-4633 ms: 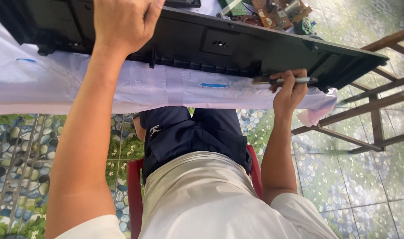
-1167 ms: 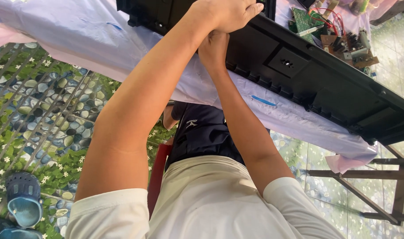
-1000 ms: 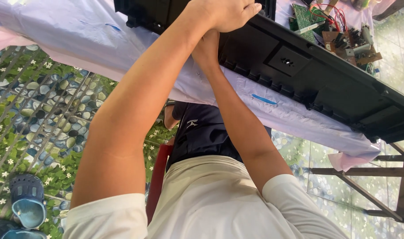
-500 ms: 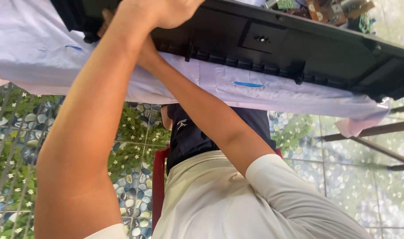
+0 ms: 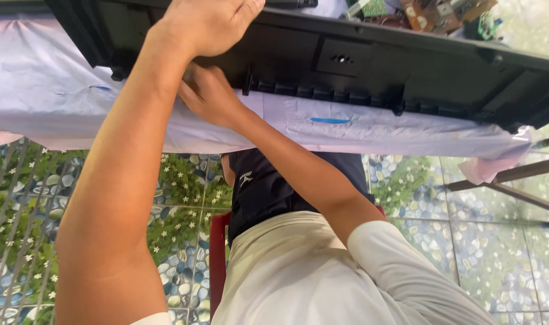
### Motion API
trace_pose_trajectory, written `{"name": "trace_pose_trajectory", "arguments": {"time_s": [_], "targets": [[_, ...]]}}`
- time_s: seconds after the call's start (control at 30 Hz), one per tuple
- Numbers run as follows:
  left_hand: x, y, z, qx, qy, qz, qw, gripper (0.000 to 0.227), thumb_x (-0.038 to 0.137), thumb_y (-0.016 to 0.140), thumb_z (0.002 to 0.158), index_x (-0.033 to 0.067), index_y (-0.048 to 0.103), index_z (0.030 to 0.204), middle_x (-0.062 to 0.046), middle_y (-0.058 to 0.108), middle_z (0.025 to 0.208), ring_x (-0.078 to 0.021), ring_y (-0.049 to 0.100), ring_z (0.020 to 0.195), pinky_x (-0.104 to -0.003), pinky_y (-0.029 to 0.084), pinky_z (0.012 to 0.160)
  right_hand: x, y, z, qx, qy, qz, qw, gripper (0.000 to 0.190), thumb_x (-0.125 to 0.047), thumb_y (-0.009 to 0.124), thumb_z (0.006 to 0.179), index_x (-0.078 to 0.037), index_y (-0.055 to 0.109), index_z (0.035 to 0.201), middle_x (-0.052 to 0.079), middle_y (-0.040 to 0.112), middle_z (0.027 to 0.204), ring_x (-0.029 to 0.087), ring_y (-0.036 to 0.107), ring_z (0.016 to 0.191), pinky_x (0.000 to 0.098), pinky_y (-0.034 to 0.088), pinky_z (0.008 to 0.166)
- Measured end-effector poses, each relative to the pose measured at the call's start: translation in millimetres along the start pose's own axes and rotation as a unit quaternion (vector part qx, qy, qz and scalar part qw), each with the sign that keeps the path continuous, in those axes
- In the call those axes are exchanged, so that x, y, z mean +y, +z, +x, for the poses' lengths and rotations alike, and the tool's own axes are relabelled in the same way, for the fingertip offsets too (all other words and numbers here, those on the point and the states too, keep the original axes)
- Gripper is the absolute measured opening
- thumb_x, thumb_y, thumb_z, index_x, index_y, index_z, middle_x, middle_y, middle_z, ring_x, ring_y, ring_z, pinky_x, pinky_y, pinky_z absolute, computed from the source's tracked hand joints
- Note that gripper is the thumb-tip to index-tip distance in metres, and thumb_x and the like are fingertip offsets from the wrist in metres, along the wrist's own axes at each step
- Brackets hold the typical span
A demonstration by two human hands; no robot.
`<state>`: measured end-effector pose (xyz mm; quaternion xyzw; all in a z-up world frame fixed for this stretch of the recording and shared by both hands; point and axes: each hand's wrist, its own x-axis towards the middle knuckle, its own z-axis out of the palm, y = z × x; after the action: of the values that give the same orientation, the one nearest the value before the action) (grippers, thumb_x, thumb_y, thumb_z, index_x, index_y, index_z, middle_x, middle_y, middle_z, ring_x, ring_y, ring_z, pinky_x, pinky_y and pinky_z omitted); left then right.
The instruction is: The person cleans the back of a black electronic device using a brush. They hold the device with one hand and scrub the surface with the other, moving the brush across various sections of the back panel.
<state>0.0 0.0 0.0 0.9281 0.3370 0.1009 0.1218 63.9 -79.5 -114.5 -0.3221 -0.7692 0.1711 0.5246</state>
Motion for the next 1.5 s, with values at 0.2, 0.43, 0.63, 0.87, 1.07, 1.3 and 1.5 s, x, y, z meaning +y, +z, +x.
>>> {"name": "trace_pose_trajectory", "arguments": {"time_s": [0.2,0.43,0.63,0.87,1.07,1.3,1.5], "targets": [[2,12,19,0.025,0.036,0.050,0.998,0.058,0.046,0.025,0.115,0.0090,0.069,0.114,-0.010,0.072,0.117,-0.0386,0.064,0.106,-0.058,0.039,0.086,-78,-105,-39,0.009,-0.120,-0.171,0.978,0.011,-0.009,0.058,0.106,0.001,0.062,0.107,0.019,0.072,0.111,0.033,0.072,0.094,0.0440,0.058,0.086],[8,23,4,0.109,0.069,0.060,0.990,0.055,0.040,0.026,0.113,0.0109,0.073,0.113,-0.006,0.074,0.121,-0.0334,0.067,0.099,-0.056,0.029,0.097,-131,-240,-47,0.162,-0.168,-0.462,0.856,0.023,-0.011,0.053,0.114,-0.002,0.050,0.093,0.020,0.080,0.110,0.032,0.048,0.108,0.0453,0.040,0.090],[16,35,-38,0.218,0.136,0.143,0.956,0.045,0.033,0.031,0.116,0.0116,0.070,0.121,0.001,0.070,0.125,-0.0250,0.062,0.112,-0.057,0.035,0.099,-105,-277,-99,0.003,0.008,-0.588,0.809,0.054,0.017,0.056,0.083,-0.011,0.061,0.129,0.015,0.054,0.136,0.036,0.057,0.119,0.0472,0.040,0.067],[15,71,-75,0.308,0.148,0.182,0.922,0.038,0.038,0.033,0.115,0.0224,0.062,0.135,-0.002,0.063,0.141,-0.0259,0.056,0.135,-0.054,0.033,0.109,-84,-269,-125,-0.004,-0.019,-0.636,0.771,0.058,-0.032,0.092,0.076,-0.015,0.073,0.128,0.006,0.074,0.108,0.026,0.065,0.096,0.0354,0.057,0.085],[20,77,-100,0.344,0.152,0.192,0.906,0.041,0.036,0.035,0.115,0.0183,0.061,0.142,-0.009,0.062,0.142,-0.0292,0.051,0.141,-0.054,0.028,0.114,-74,-269,-131,-0.061,-0.022,-0.669,0.741,0.026,-0.029,0.088,0.075,-0.025,0.073,0.097,-0.009,0.072,0.094,0.015,0.066,0.090,0.0270,0.057,0.071],[14,105,-128,0.624,0.160,0.017,0.765,0.035,0.019,0.047,0.105,-0.0075,0.064,0.119,-0.030,0.057,0.136,-0.0497,0.056,0.128,-0.058,0.037,0.112,-85,-308,-114,-0.012,-0.059,-0.689,0.722,0.027,-0.022,0.084,0.076,-0.028,0.077,0.100,-0.008,0.071,0.089,0.015,0.069,0.089,0.0289,0.058,0.073],[65,84,-136,0.602,0.064,-0.209,0.768,0.047,0.040,0.036,0.114,0.0010,0.043,0.140,-0.021,0.047,0.141,-0.0359,0.054,0.131,-0.051,0.044,0.116,-181,-330,-64,0.105,-0.087,-0.652,0.746,0.032,-0.012,0.111,0.112,-0.009,0.081,0.102,0.004,0.073,0.089,0.020,0.065,0.082,0.0351,0.033,0.066]]}}
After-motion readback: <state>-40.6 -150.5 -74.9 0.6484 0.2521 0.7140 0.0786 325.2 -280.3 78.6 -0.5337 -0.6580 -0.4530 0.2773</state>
